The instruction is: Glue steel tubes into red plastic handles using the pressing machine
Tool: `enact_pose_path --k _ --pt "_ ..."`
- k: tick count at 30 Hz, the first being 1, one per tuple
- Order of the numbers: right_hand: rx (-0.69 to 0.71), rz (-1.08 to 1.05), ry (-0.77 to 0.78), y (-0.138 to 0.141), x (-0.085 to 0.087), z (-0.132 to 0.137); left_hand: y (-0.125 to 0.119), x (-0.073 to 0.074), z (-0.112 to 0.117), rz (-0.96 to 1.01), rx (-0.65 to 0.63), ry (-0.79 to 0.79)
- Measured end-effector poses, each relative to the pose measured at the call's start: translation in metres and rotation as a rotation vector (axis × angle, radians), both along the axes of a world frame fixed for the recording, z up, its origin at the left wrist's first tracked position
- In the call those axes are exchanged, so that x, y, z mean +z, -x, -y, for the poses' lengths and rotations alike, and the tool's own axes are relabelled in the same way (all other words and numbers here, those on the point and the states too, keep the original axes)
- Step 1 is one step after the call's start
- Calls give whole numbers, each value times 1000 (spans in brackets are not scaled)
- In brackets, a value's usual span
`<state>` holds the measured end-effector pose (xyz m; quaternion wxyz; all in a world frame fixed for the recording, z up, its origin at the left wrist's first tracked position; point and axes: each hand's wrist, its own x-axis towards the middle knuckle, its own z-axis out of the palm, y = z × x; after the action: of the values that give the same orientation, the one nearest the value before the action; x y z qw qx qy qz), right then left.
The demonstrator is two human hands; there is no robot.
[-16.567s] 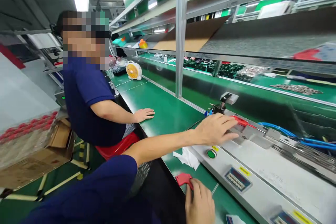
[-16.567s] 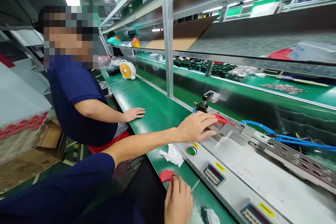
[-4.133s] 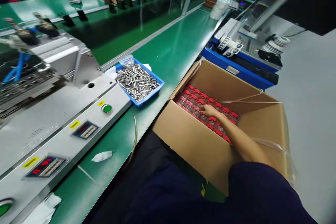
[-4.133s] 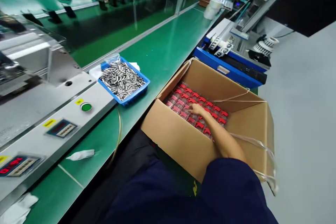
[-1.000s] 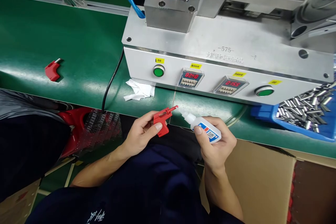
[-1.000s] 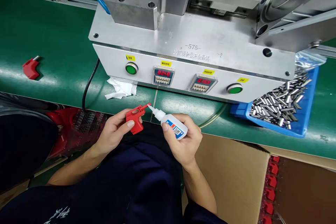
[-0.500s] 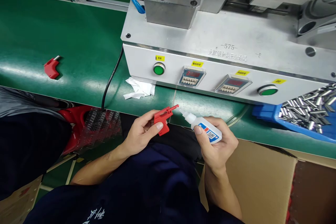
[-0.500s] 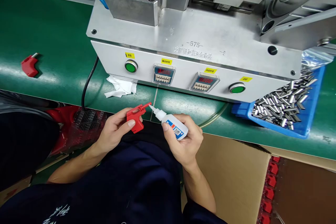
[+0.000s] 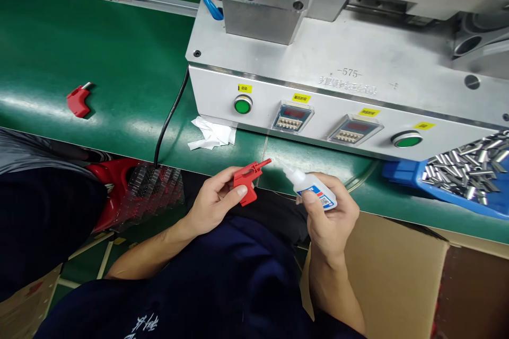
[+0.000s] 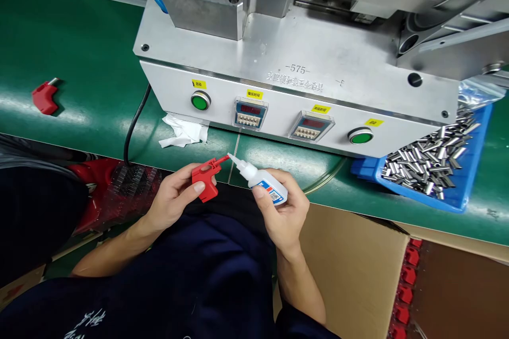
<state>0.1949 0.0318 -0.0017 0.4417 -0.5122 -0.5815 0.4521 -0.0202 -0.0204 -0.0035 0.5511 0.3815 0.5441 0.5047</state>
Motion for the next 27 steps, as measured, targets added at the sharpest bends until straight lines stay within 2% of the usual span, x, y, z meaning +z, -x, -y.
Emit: enact_pose_path --k 3,5,10,13,16,18,20,22,24,27 --pt "42 -110 88 -8 -14 -6 0 -4 -2 44 28 -5" --pt "68 -110 110 -11 -24 -10 1 -7 -5 81 36 -13" --pt "114 185 -19 -16 -42 -18 2 -20 -13 83 42 14" --pt "153 370 -123 -30 -38 -18 5 -29 -15 -22 46 44" --pt "231 490 -201 -48 -11 -22 10 -34 -15 -153 56 31" --pt "235 510 -287 -51 20 -34 12 -34 -16 -193 40 8" --pt "201 477 -439 -40 54 -58 13 -30 -18 -214 17 -32" --pt "194 437 -626 -15 85 -95 13 -23 -22 -245 0 -107" --pt "247 464 -743 21 109 -140 13 -12 -26 -297 -22 -203" --pt "311 711 -696 75 130 -200 20 5 -30 -397 -63 -279"
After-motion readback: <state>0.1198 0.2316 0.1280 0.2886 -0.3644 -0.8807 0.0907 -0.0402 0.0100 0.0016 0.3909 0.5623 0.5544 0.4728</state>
